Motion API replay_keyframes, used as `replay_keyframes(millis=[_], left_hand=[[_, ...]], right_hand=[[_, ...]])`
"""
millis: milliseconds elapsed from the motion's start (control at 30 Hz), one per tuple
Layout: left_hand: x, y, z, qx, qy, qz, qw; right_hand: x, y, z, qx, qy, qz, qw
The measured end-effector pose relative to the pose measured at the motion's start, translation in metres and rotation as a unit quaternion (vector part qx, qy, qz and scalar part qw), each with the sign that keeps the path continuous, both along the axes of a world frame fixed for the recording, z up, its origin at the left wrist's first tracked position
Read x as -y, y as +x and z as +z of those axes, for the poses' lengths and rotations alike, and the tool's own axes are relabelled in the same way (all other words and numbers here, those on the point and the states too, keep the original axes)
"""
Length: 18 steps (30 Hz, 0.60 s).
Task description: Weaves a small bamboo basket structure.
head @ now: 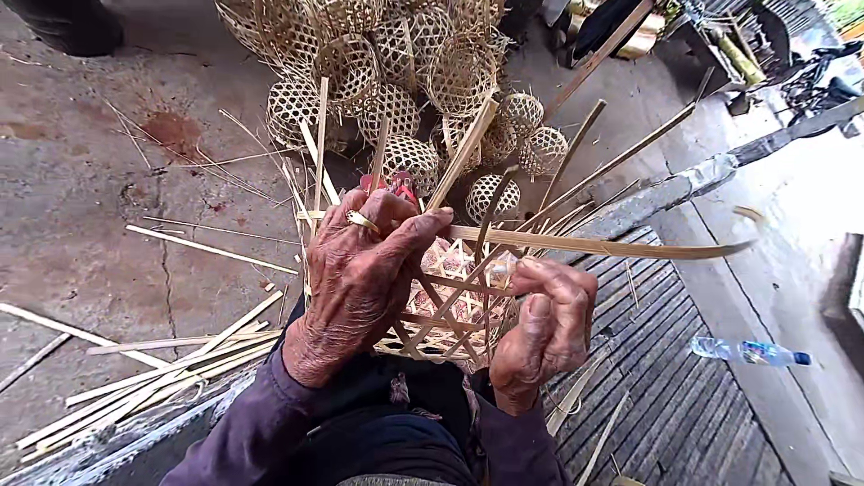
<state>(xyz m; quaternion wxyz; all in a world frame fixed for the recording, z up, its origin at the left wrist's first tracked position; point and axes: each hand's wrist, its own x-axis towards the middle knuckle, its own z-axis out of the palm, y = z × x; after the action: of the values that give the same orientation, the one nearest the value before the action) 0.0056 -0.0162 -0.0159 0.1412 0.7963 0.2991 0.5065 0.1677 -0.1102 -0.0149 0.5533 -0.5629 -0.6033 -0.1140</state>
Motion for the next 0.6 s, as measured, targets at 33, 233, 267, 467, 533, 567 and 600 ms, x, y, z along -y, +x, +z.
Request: replay_keyframes(millis=[33,233,267,467,533,567,600], left_hand=[[0.001,0.000,0.000,0.007,-0.004,-0.007,1.000],[0.002,-0.003,-0.003,0.041,-0.030,-0.049,0.997],[0.002,-0.004,-0.003,0.044,-0.032,-0.051,0.997],[0.003,-0.005,-0.006,0.030,-0.038,-0.036,0.998],[0.005,-0.005,-0.007,0.018,-0.036,-0.030,0.999],[0.005,-0.005,-0.007,0.010,-0.028,-0.025,0.999],[0.006,-0.005,-0.007,-0.005,-0.022,-0.019,1.000]], right_hand=[[0.000,0.002,-0.004,0.010,-0.004,-0.030,0.999],[-0.008,-0.003,-0.011,0.045,-0.030,-0.025,0.998],[-0.009,-0.004,-0.010,0.042,-0.037,-0.022,0.998],[-0.006,-0.007,-0.015,0.065,-0.082,-0.020,0.994],[-0.007,-0.009,-0.020,0.082,-0.088,-0.031,0.992],[-0.007,-0.010,-0.021,0.087,-0.093,-0.037,0.991],[-0.008,-0.010,-0.022,0.089,-0.095,-0.040,0.991]])
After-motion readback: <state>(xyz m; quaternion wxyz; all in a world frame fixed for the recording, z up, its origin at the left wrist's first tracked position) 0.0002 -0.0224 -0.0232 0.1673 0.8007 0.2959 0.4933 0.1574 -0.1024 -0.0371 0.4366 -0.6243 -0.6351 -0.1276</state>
